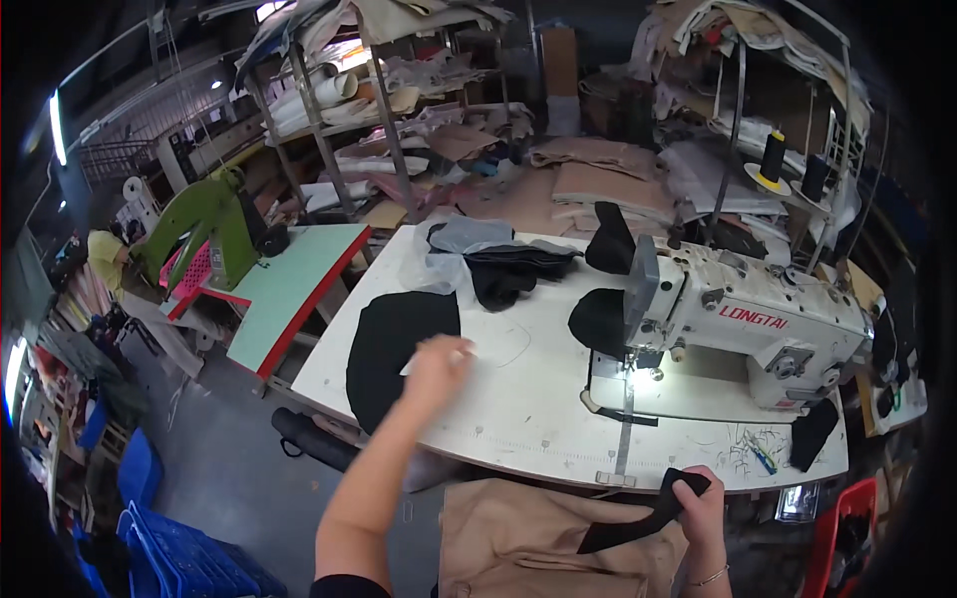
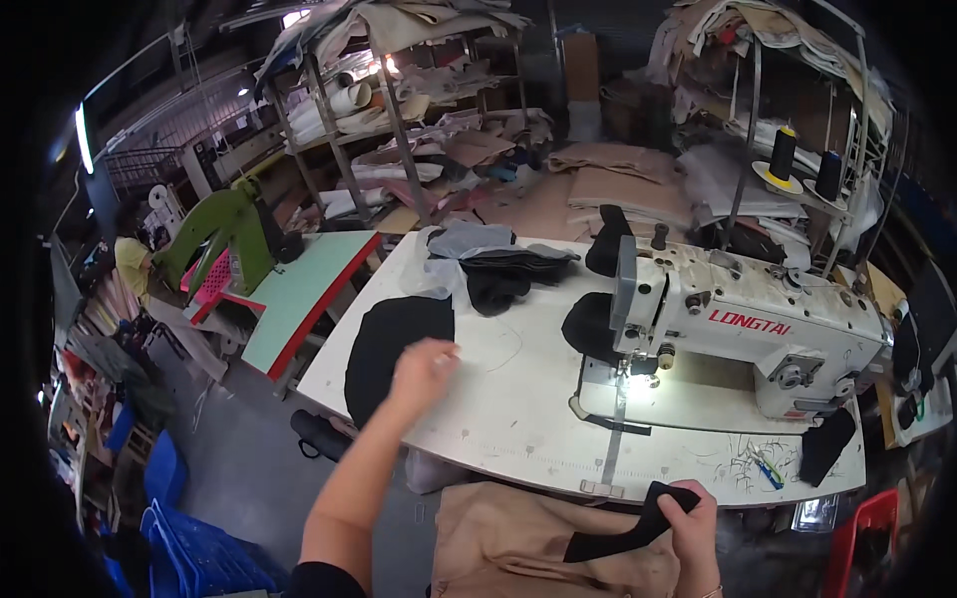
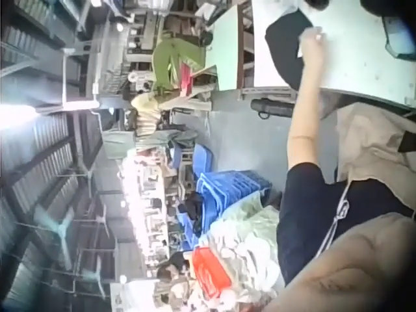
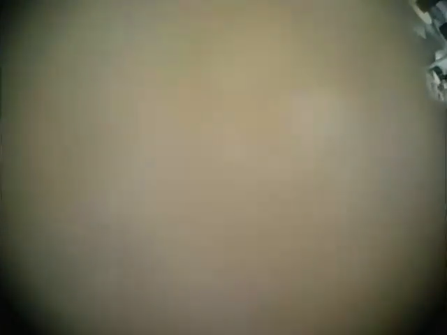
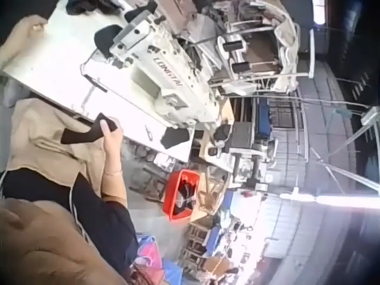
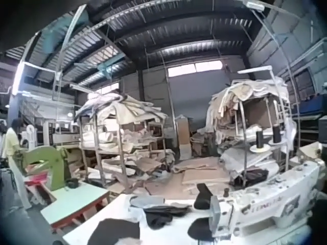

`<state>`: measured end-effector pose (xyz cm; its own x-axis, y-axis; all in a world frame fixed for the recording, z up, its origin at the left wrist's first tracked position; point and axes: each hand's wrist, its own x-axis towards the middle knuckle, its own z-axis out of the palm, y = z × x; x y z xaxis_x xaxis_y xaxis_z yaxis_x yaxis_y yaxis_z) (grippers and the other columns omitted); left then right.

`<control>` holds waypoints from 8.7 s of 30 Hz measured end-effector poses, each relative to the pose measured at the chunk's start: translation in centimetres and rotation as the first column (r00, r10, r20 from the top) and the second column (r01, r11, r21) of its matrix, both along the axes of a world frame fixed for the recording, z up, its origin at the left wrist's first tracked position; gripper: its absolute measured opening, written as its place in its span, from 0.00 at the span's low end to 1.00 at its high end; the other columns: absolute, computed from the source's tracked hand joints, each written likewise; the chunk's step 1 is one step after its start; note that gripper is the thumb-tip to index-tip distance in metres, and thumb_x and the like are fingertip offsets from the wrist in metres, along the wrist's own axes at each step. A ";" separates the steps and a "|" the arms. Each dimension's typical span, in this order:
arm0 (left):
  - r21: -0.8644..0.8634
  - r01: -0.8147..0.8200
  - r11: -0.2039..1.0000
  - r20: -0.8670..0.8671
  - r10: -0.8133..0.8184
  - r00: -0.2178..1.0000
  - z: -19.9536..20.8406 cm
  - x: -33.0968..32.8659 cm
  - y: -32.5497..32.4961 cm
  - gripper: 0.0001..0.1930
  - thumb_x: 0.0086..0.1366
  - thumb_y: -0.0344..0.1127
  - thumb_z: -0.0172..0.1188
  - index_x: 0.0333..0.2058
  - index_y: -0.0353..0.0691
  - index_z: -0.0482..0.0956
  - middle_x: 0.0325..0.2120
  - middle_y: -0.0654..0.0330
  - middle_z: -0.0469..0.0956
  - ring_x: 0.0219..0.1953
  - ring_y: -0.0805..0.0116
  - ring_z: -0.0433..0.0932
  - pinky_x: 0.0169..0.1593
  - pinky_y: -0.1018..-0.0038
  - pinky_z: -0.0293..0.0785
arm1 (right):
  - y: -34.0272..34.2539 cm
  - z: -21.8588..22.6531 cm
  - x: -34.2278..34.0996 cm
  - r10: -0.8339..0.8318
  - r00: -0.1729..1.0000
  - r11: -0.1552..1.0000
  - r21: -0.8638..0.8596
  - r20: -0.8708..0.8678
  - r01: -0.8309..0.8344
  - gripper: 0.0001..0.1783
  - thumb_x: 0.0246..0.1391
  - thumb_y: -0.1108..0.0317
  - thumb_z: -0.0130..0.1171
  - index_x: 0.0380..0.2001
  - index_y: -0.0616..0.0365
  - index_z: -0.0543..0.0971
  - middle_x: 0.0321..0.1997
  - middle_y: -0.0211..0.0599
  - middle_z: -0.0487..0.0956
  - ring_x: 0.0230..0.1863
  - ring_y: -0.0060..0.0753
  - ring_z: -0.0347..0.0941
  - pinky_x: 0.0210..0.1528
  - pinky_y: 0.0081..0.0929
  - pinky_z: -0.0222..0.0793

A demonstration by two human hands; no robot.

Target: Stitching black material components together using an industrial sewing machine.

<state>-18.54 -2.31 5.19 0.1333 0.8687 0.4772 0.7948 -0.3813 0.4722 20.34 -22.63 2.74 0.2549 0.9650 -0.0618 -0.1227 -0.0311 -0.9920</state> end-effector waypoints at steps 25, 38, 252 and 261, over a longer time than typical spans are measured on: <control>0.347 -0.143 0.927 0.935 -0.354 -0.024 6.3 -13.3 1.1 0.10 0.64 0.37 0.59 0.40 0.40 0.74 0.37 0.63 0.78 0.38 0.73 0.76 0.41 0.76 0.71 | 12.1 7.9 -12.1 0.648 0.761 0.761 -0.044 0.013 -0.647 0.12 0.57 0.65 0.58 0.40 0.62 0.78 0.35 0.29 0.79 0.37 0.18 0.71 0.42 0.19 0.68; -0.273 0.390 0.879 0.613 -0.153 0.775 1.0 7.7 -4.8 0.22 0.60 0.28 0.61 0.53 0.33 0.67 0.26 0.62 0.75 0.27 0.77 0.75 0.30 0.79 0.73 | 0.5 6.9 5.4 0.304 0.949 0.952 0.066 -0.087 -0.299 0.10 0.46 0.70 0.64 0.31 0.65 0.78 0.31 0.36 0.79 0.32 0.25 0.73 0.37 0.21 0.69; 0.101 0.535 0.839 -0.299 -0.487 0.820 -3.8 19.1 -11.2 0.18 0.52 0.31 0.56 0.45 0.40 0.77 0.42 0.59 0.77 0.48 0.61 0.75 0.57 0.65 0.67 | 8.8 2.4 -0.3 0.089 0.084 0.788 -0.019 0.992 -0.615 0.18 0.48 0.70 0.58 0.45 0.61 0.77 0.51 0.44 0.77 0.56 0.43 0.72 0.55 0.37 0.68; 0.077 0.572 0.817 -0.289 -0.531 0.797 -3.3 19.6 -10.3 0.19 0.54 0.31 0.53 0.46 0.37 0.77 0.43 0.57 0.77 0.48 0.59 0.74 0.57 0.64 0.66 | 10.0 2.8 0.4 0.074 0.047 0.779 -0.028 0.996 -0.626 0.18 0.47 0.71 0.57 0.44 0.60 0.77 0.51 0.42 0.77 0.56 0.42 0.72 0.54 0.37 0.68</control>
<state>1.01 -12.59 1.89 0.6957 0.5310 0.4837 0.5075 -0.8400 0.1920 20.73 -12.58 5.57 -0.5438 0.8094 0.2216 0.7860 0.5838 -0.2034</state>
